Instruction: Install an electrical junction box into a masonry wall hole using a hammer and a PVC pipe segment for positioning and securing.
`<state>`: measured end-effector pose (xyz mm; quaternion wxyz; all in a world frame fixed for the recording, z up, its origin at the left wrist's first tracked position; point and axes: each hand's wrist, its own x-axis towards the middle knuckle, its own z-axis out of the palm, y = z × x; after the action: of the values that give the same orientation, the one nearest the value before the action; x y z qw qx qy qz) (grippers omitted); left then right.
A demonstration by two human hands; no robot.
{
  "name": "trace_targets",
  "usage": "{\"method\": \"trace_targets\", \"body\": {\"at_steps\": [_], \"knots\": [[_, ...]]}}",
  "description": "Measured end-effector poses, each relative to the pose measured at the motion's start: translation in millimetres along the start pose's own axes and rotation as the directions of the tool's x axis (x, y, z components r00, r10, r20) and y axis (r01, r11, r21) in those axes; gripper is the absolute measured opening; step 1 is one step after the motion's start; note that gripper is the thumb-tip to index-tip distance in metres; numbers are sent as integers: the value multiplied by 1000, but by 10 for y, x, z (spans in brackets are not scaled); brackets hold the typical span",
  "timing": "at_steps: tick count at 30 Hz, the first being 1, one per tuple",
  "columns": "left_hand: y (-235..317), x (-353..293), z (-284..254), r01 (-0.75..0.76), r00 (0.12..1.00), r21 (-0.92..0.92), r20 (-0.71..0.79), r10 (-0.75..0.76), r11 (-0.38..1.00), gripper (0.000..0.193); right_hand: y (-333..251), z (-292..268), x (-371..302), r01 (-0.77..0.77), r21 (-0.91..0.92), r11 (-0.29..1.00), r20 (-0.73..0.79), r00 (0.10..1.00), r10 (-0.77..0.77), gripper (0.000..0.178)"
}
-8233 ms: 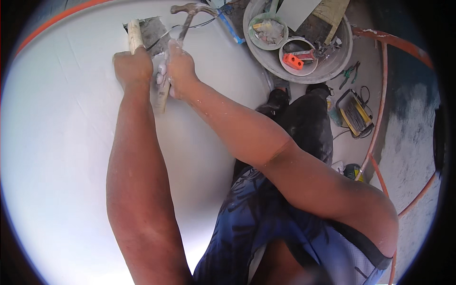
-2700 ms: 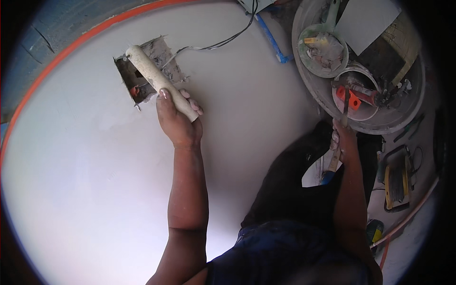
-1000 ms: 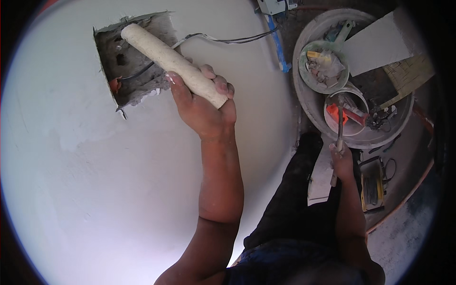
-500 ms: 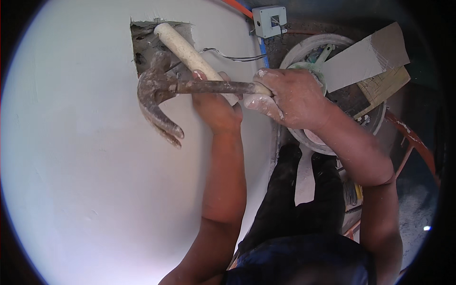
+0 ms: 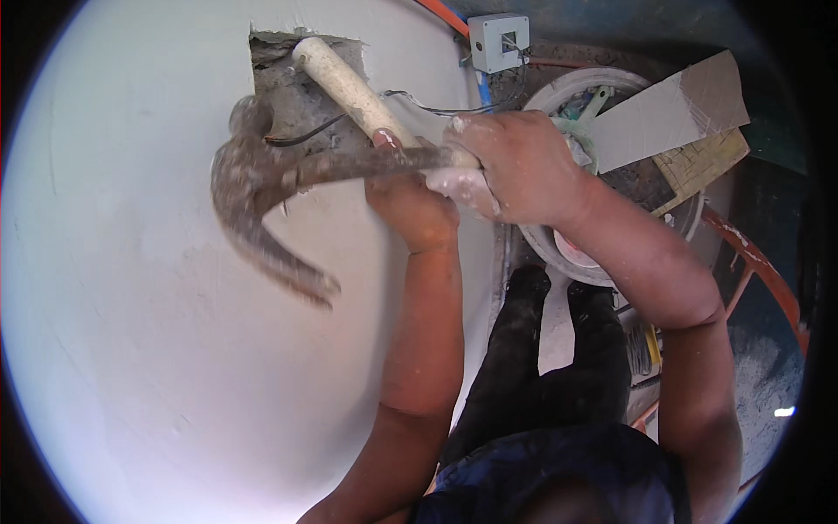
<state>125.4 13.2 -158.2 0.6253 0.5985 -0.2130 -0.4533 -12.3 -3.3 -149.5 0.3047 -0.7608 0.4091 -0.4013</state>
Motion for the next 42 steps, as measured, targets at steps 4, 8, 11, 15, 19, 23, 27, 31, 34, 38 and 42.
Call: {"method": "trace_targets", "body": {"at_steps": [4, 8, 11, 15, 19, 23, 27, 31, 34, 38, 42], "knots": [[35, -3, 98, -54, 997, 127, -39, 60, 990, 34, -57, -42, 85, -292, -93, 952, 130, 944, 303, 37], [25, -30, 68, -62, 995, 98, -76, 70, 993, 35, -35, -13, -21, -176, -76, 981, 40, 983, 180, 39], [3, 11, 29, -54, 997, 143, -47, 61, 988, 35, -25, -12, 71, -318, -108, 942, 159, 930, 332, 52], [28, -26, 56, -15, 1000, 77, -21, 16, 997, 38, -95, 38, -117, -284, -63, 957, 176, 940, 291, 53], [-132, 82, -36, -100, 995, 185, 25, 97, 978, 35, -33, 107, -45, -402, 71, 913, 5, 915, 403, 42], [-8, -56, 33, -33, 999, 124, -5, 34, 992, 34, -176, 14, -293, -282, 257, 924, -153, 933, 327, 36], [-8, -263, -61, -21, 1000, 556, 12, 17, 831, 27, 40, 113, -1085, -591, 556, 585, -162, 613, 773, 36], [-147, -579, -167, -110, 992, 610, 121, 46, 785, 23, 183, 145, -2156, -736, 632, 243, -83, 247, 965, 39], [-371, -617, -533, -229, 972, 633, 197, 132, 739, 26, 22, 212, -2545, -734, 679, 1, 69, 64, 996, 31], [-414, -914, -670, -106, 975, 672, 215, -56, 733, 29, -197, 542, -3171, -673, 714, -195, 185, -88, 979, 28], [-348, -1038, -686, -3, 969, 651, 190, -160, 759, 28, -469, 1025, -3504, -536, 725, -433, 418, -157, 895, 28]]}}
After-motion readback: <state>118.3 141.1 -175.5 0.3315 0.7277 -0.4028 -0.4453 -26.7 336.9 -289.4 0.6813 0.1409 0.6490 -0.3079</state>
